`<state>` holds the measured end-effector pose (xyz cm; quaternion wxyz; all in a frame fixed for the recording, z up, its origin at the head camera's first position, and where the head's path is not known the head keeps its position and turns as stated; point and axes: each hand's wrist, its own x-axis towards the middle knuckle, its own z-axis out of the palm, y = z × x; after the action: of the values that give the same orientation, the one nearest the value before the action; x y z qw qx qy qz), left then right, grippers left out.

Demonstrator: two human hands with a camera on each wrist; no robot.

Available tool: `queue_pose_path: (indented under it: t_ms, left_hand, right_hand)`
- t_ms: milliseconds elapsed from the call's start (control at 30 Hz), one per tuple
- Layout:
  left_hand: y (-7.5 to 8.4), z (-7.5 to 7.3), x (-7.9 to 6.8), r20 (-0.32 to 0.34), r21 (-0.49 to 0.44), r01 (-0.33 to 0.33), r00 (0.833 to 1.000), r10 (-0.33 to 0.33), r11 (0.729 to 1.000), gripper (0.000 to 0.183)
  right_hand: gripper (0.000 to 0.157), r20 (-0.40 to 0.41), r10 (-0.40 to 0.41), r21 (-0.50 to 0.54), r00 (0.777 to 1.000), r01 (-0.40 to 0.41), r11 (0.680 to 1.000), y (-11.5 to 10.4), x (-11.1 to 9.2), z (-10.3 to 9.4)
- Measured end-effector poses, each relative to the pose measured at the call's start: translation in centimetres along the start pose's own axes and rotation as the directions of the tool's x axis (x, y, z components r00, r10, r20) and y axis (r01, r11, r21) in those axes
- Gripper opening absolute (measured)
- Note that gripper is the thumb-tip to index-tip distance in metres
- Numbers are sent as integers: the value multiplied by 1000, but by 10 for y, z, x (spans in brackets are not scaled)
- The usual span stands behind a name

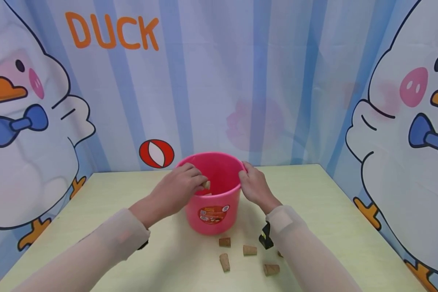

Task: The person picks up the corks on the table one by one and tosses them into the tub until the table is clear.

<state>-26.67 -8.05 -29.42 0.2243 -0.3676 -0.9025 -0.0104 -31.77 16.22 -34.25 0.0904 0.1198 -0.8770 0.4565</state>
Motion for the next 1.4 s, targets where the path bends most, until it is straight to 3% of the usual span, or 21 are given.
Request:
queue_pose_path:
  t_ms: [167,300,533,767,967,1167,1400]
  left_hand:
    - [0,0,4,73,-18,51,996,-49,999,47]
    - [0,-1,5,79,-39,85,994,-81,996,48]
    - [-5,0,0,-13,-66,125,992,-126,990,48]
    - [-11,-1,-5,-118,-165,179,973,-199,970,38]
    - [-19,1,-7,-132,-207,202,964,-232,957,41]
    - [-27,4,-8,-119,-325,237,950,-289,915,42]
    - [-34,5,-12,-94,-440,318,914,-395,840,49]
  right_hand:
    - [50,1,-6,-1,1000,6,1000,0,0,-1]
    - [49,0,-15,0,1000,15,1000,0,-1,-1]
    - [50,-1,0,3,1000,0,1000,-1,0,0]
    - [51,4,13,3,1000,-13,1000,-1,0,0]
    - [52,2,19,-3,1000,-19,1000,-1,-1,0]
    - [52,8,21,2,1000,-21,1000,-1,0,-1]
    - [51,5,8,6,1000,-8,1000,0,1,-1]
